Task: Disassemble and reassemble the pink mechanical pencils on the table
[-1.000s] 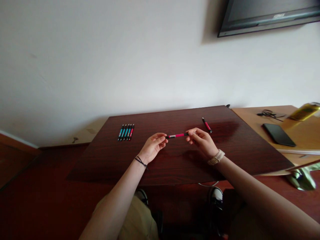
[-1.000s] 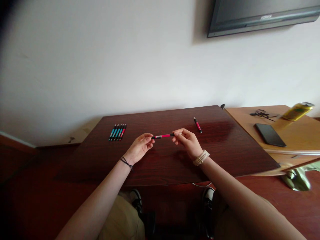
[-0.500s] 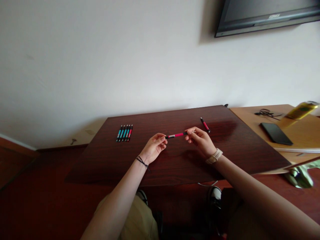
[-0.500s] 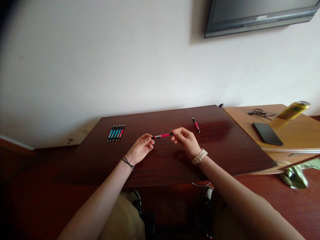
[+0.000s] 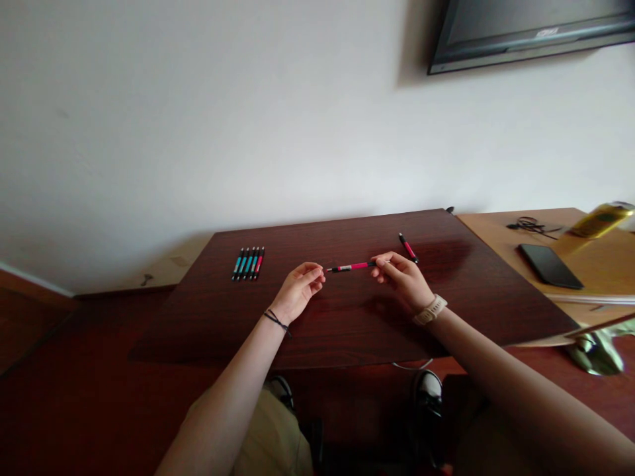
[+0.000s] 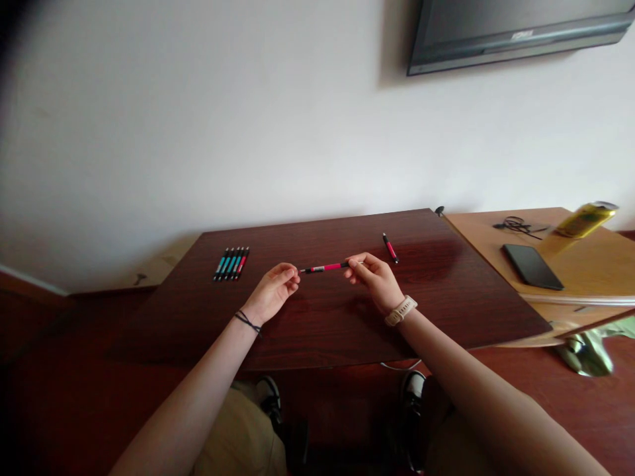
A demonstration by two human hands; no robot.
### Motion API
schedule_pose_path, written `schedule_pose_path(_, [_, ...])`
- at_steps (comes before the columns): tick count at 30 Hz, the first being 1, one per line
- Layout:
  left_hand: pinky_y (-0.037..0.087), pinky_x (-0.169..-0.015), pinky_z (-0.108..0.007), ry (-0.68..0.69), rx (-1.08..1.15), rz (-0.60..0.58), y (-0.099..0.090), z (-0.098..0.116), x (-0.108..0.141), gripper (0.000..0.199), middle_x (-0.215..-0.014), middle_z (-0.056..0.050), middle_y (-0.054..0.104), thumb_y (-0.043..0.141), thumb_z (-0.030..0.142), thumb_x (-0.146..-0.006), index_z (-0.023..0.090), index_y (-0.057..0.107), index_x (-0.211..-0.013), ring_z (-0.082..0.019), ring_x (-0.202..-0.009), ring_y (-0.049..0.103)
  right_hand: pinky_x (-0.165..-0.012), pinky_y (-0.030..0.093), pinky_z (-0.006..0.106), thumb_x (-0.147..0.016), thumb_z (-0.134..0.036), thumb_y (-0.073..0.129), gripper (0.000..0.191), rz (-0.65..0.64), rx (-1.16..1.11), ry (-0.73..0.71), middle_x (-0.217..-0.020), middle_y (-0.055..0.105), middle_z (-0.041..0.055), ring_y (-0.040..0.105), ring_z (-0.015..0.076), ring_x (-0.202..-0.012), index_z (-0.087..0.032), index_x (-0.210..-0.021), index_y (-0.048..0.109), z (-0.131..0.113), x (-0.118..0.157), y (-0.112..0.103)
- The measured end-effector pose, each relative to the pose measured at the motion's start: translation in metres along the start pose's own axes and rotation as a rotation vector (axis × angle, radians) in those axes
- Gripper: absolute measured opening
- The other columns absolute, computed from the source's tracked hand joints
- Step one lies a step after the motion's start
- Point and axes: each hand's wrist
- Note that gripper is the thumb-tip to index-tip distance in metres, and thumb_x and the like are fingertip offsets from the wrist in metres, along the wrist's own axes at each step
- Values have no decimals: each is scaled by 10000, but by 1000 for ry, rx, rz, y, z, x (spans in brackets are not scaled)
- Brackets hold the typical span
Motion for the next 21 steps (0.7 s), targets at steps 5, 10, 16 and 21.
schedule_pose_path(5, [516,-692,-188,-3,-39,12,3,-1,0,228,-879,-19,702,893,264,-795,161,754,-943,-95,-799,652,-623,474,262,-887,-478,802,298,9,-14,-7,-823,720,25,589,132,-670,-216,-1010,732,-3,0,2])
schedule_pose_path(10, [485,-671,-194,-15,-120,-11,6,-5,0,219,-834,-22,672,852,325,-842,148,741,-906,-92,-755,613,-621,469,262,-884,-488,803,317,6,-1,-1,-821,725,27,591,129,-663,-210,-1016,726,-2,-1,2])
schedule_pose_path(16, [470,-666,-204,-29,-101,-7,7,-6,1,244,-855,-40,683,844,353,-846,135,757,-912,-104,-767,619,-631,476,268,-878,-497,805,334,4,21,-6,-826,730,31,601,131,-665,-205,-1017,724,-1,-2,1])
schedule_pose_path(21, [454,-651,-219,-39,-95,18,9,-5,1,278,-845,-51,696,861,379,-817,131,763,-895,-112,-752,619,-633,481,279,-876,-537,791,367,-2,58,-3,-847,735,38,608,140,-672,-207,-1017,714,-1,-1,2])
Point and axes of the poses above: each hand's wrist, its own x-axis away from the middle knuckle, its own y-axis out of the palm, z = x × y
